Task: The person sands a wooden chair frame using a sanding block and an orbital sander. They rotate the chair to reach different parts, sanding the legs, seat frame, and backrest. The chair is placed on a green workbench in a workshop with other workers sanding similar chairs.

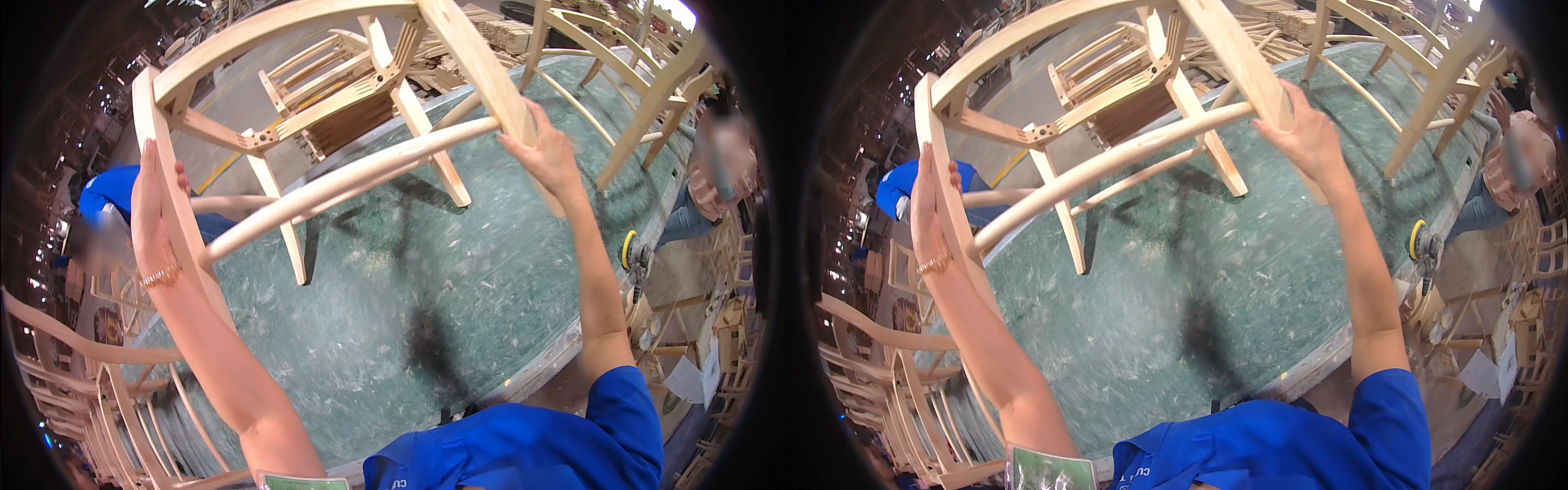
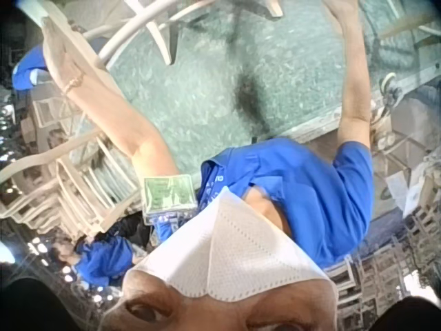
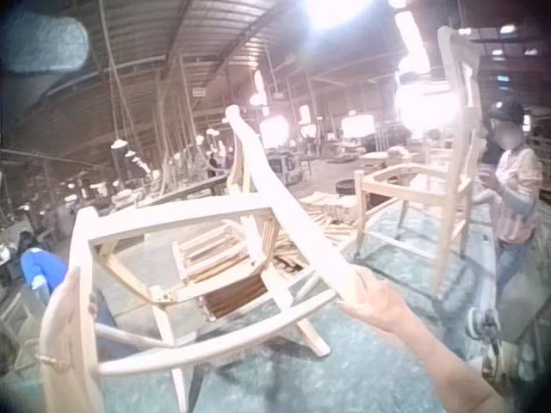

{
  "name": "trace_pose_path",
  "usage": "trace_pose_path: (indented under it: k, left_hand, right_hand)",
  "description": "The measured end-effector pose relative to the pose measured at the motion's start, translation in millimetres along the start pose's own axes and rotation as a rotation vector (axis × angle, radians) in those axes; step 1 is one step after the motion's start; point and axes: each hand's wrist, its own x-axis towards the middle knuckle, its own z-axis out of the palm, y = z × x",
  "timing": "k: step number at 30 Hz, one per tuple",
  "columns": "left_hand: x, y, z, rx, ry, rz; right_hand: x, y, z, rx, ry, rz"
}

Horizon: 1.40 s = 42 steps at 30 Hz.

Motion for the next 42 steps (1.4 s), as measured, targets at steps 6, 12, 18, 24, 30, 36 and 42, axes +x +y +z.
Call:
trace_pose_path:
  k: [6, 12, 18, 24, 30, 36, 42]
  left_hand:
    - [-57, -4, -6, -0.079, 0.040, 0.024]
    - [-122, 10, 62, 0.716, 0.651, 1.072]
    - [-120, 33, 211, 0.963, 0.243, 1.400]
    - [-112, 31, 293, 1.115, 0.240, 1.329]
    - [-103, 30, 301, 0.969, 0.327, 1.372]
    - [-98, 32, 297, 1.010, 0.307, 1.345]
    - [-93, 33, 299, 0.969, 0.312, 1.334]
  right_hand:
    - [-45, 7, -14, 0.165, 0.030, 0.037]
    - [-90, 21, -20, 0.259, 0.088, 0.005]
    - [-113, 25, -27, 0.324, 0.095, -0.033]
    - [-123, 32, -24, 0.338, 0.099, -0.040]
    - [-120, 28, -26, 0.378, 0.074, -0.022]
    - [-118, 24, -26, 0.338, 0.061, -0.025]
    - [-112, 26, -21, 0.349, 0.103, -0.077]
